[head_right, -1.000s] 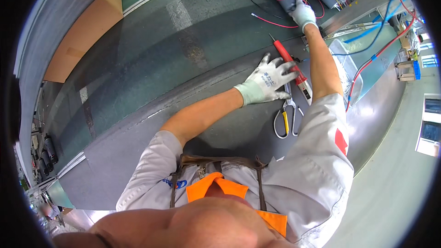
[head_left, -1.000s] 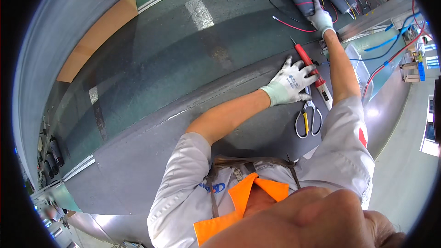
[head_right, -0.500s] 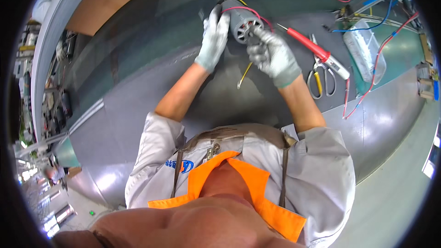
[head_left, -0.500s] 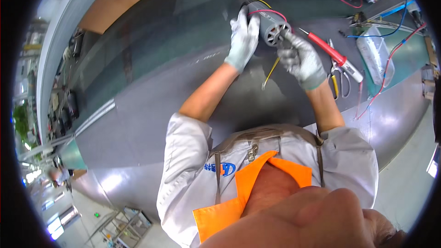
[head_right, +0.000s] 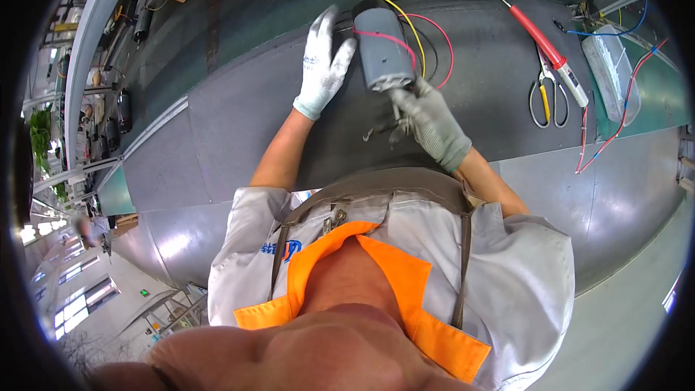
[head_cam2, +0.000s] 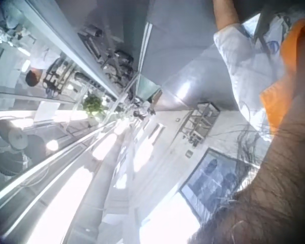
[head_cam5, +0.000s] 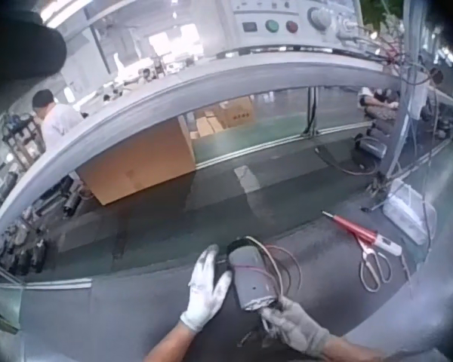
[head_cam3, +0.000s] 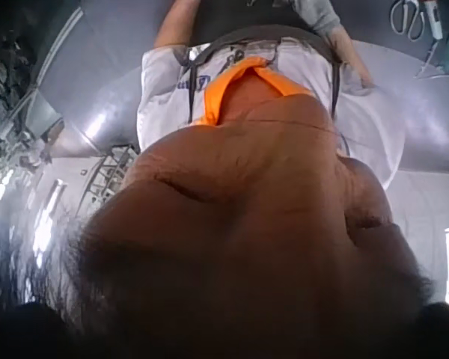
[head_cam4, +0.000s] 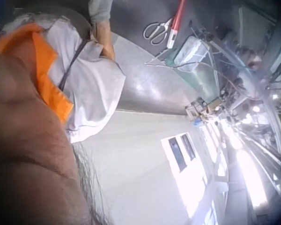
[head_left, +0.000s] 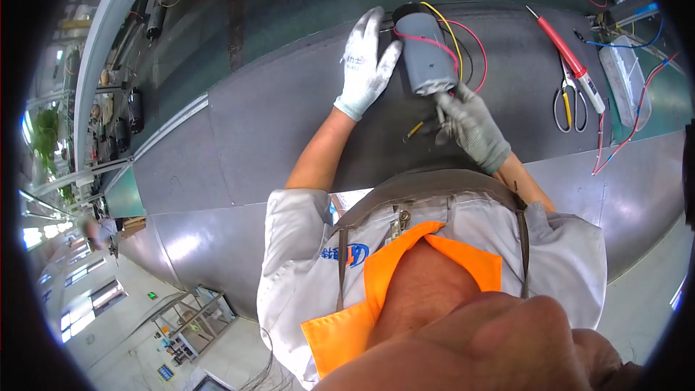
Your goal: Connecting wires to electric motors on an assembly line.
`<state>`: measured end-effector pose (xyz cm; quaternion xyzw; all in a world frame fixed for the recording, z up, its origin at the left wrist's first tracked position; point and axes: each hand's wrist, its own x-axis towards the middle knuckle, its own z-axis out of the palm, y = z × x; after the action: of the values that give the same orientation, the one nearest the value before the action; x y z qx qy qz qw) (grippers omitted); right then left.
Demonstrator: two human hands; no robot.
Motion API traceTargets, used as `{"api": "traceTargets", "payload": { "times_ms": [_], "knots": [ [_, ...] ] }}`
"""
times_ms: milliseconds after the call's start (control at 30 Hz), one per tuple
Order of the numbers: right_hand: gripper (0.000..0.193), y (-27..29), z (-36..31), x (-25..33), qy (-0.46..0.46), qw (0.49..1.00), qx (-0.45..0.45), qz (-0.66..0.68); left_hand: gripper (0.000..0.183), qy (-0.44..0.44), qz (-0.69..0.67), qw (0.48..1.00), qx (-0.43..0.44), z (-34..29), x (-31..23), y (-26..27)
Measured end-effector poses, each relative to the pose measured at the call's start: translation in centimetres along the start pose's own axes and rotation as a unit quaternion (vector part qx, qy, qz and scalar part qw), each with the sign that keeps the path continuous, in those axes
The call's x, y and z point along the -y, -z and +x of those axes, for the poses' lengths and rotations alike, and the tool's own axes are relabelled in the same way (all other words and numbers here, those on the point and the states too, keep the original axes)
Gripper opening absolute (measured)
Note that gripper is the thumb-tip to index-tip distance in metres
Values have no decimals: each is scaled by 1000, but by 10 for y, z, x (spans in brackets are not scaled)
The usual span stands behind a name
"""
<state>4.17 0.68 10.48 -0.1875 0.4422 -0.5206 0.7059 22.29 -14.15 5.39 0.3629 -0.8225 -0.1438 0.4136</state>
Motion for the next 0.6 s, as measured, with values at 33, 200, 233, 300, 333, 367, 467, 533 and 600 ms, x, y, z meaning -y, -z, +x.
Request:
{"api": "traceTargets", "payload": {
  "times_ms": [33, 200, 233, 300, 333, 367, 467, 533, 600],
  "knots": [
    [33, 1, -2, -1, -11, 983, -25, -180, 58, -4, 6, 1000, 23, 1, -1, -3],
    [70, -1, -5, 19, 311, 715, -103, -618, 48, -10, -87, 996, 27, 5, 0, -15],
    [75, -4, -1, 25, 303, 681, -169, -645, 49, 8, -85, 996, 23, 6, -1, -16],
    [85, -11, 17, 30, 471, 519, -176, -691, 49, 9, -76, 997, 23, 14, -2, -17],
    [84, -14, 30, 29, 470, 533, -183, -680, 50, 4, -81, 996, 27, 20, -3, -17],
    [84, -16, 43, 26, 480, 529, -185, -675, 51, 0, -86, 996, 32, 28, -3, -18],
    [73, -3, 64, 16, 250, 858, -171, -414, 46, -66, -124, 987, 77, 48, -4, -22],
    [49, 14, 56, 21, 6, 937, -100, -333, 36, -39, -169, 976, 134, 48, -6, -27],
    [38, 31, 31, 46, -30, 929, -3, -369, 31, -41, -138, 983, 113, 35, -11, -32]
  ]
}}
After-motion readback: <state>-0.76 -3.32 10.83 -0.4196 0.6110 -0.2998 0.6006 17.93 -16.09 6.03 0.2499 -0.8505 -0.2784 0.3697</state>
